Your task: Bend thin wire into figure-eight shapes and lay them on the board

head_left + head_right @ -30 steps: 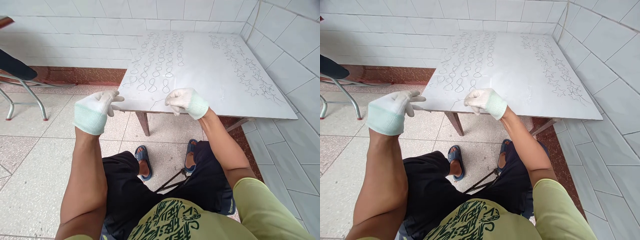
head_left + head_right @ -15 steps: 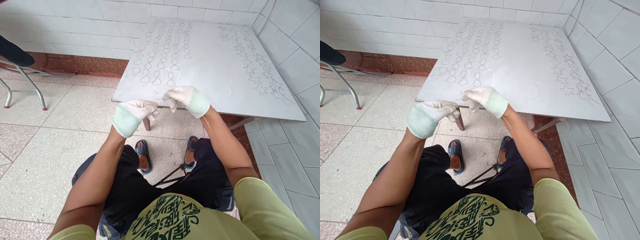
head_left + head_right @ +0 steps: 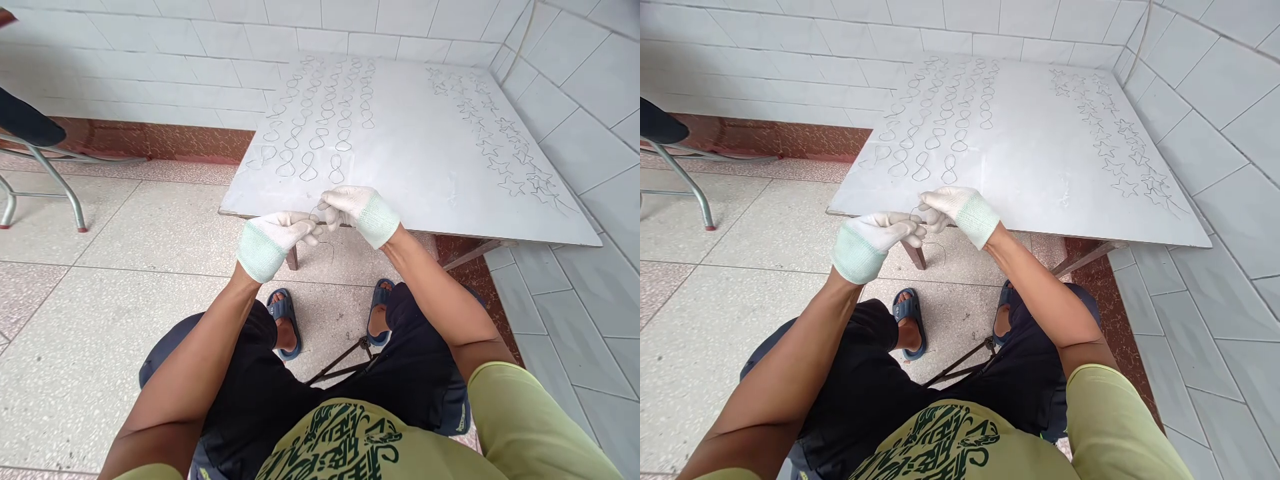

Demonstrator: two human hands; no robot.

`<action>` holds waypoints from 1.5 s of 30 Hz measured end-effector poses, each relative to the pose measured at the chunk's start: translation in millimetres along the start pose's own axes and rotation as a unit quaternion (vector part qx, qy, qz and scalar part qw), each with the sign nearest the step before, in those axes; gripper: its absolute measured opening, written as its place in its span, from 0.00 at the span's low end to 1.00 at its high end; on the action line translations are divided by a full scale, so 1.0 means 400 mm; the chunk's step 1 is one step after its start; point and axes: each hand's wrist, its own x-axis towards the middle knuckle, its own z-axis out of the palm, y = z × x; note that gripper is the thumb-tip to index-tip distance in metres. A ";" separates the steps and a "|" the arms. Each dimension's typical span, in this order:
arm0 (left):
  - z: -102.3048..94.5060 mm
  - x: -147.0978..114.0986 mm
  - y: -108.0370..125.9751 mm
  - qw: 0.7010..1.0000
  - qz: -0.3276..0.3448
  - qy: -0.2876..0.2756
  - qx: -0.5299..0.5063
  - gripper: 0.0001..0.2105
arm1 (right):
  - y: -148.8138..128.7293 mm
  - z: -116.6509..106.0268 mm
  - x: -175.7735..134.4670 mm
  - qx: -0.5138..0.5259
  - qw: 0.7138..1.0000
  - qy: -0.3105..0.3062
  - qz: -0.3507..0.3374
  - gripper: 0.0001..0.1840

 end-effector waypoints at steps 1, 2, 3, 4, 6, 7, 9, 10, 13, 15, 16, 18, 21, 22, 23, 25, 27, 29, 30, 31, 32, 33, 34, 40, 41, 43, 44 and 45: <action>0.002 0.000 -0.002 1.000 -0.010 -0.008 0.000 0.17 | -0.001 0.000 -0.004 -0.009 1.000 0.006 -0.009 0.15; 0.005 0.000 -0.002 1.000 -0.019 -0.014 0.001 0.18 | -0.003 0.000 -0.009 -0.021 1.000 0.011 -0.017 0.16; 0.008 0.000 -0.002 0.999 -0.024 -0.020 0.002 0.19 | -0.007 0.001 -0.015 -0.036 0.999 0.017 -0.024 0.17; 0.011 0.000 0.000 0.999 -0.027 -0.023 0.003 0.20 | -0.011 0.003 -0.021 -0.054 0.998 0.025 -0.030 0.18; 0.016 0.000 0.004 1.000 -0.021 -0.018 -0.001 0.20 | -0.020 0.010 -0.032 -0.099 0.993 0.046 -0.040 0.19; 0.018 0.000 0.006 1.000 -0.015 -0.013 -0.006 0.20 | -0.024 0.014 -0.036 -0.124 0.990 0.055 -0.043 0.20; 0.020 0.001 0.009 1.000 -0.007 -0.007 -0.015 0.19 | -0.027 0.021 -0.039 -0.172 0.982 0.064 -0.050 0.21; 0.021 0.001 0.009 1.000 -0.004 -0.007 -0.020 0.18 | -0.027 0.023 -0.038 -0.194 0.978 0.064 -0.053 0.21; 0.019 0.002 0.007 0.999 -0.006 -0.019 -0.035 0.17 | -0.022 0.026 -0.032 -0.232 0.970 0.058 -0.054 0.22; 0.015 0.005 0.004 0.998 -0.014 -0.027 -0.047 0.17 | -0.018 0.025 -0.029 -0.225 0.971 0.055 -0.050 0.22; 0.013 0.008 0.003 0.998 -0.018 -0.032 -0.055 0.17 | -0.016 0.025 -0.027 -0.212 0.975 0.053 -0.048 0.22; 0.010 0.013 0.003 0.996 -0.024 -0.043 -0.074 0.17 | -0.013 0.023 -0.024 -0.177 0.982 0.042 -0.043 0.21; 0.008 0.021 0.007 0.994 -0.017 -0.038 -0.097 0.17 | -0.005 0.018 -0.017 -0.118 0.992 0.008 -0.040 0.21; 0.008 0.021 0.009 0.995 -0.011 -0.029 -0.100 0.17 | -0.002 0.016 -0.014 -0.104 0.994 -0.001 -0.040 0.20; 0.009 0.021 0.010 0.995 -0.005 -0.021 -0.099 0.17 | 0.002 0.014 -0.011 -0.096 0.995 -0.008 -0.040 0.18; 0.010 0.019 0.013 0.995 0.003 -0.015 -0.095 0.17 | 0.009 0.012 -0.006 -0.100 0.994 -0.013 -0.045 0.11; 0.011 0.015 0.014 0.995 0.003 -0.027 -0.093 0.18 | 0.017 0.009 -0.003 -0.118 0.991 -0.010 -0.069 0.03; 0.010 0.011 0.013 0.994 -0.002 -0.042 -0.097 0.19 | 0.023 0.006 -0.004 -0.140 0.985 -0.014 -0.104 0.02; 0.010 0.010 0.012 0.994 -0.007 -0.048 -0.099 0.19 | 0.025 0.004 -0.005 -0.152 0.981 -0.018 -0.117 0.03; 0.010 0.009 0.011 0.994 -0.011 -0.052 -0.100 0.19 | 0.027 0.001 -0.007 -0.163 0.978 -0.022 -0.126 0.04; 0.010 0.007 0.009 0.993 -0.014 -0.053 -0.100 0.19 | 0.028 -0.001 -0.008 -0.172 0.976 -0.025 -0.132 0.05; 0.010 0.006 0.008 0.994 -0.015 -0.053 -0.099 0.19 | 0.030 -0.003 -0.010 -0.177 0.974 -0.026 -0.136 0.06; 0.011 0.005 0.007 0.994 -0.015 -0.052 -0.097 0.18 | 0.031 -0.006 -0.011 -0.180 0.973 -0.025 -0.141 0.07; 0.018 -0.014 0.013 0.998 -0.012 -0.037 -0.045 0.16 | 0.037 -0.015 -0.014 -0.205 0.961 -0.033 -0.180 0.08; 0.019 -0.019 0.017 0.999 -0.011 -0.034 -0.028 0.16 | 0.039 -0.016 -0.014 -0.209 0.960 -0.031 -0.182 0.08; 0.022 -0.033 0.029 0.999 -0.012 -0.030 0.010 0.15 | 0.046 -0.018 -0.013 -0.210 0.960 -0.028 -0.185 0.08; 0.025 -0.040 0.036 0.999 -0.013 -0.027 0.028 0.14 | 0.051 -0.018 -0.012 -0.206 0.960 -0.025 -0.187 0.08; 0.027 -0.048 0.044 0.999 -0.014 -0.020 0.045 0.14 | 0.056 -0.019 -0.010 -0.200 0.961 -0.023 -0.189 0.08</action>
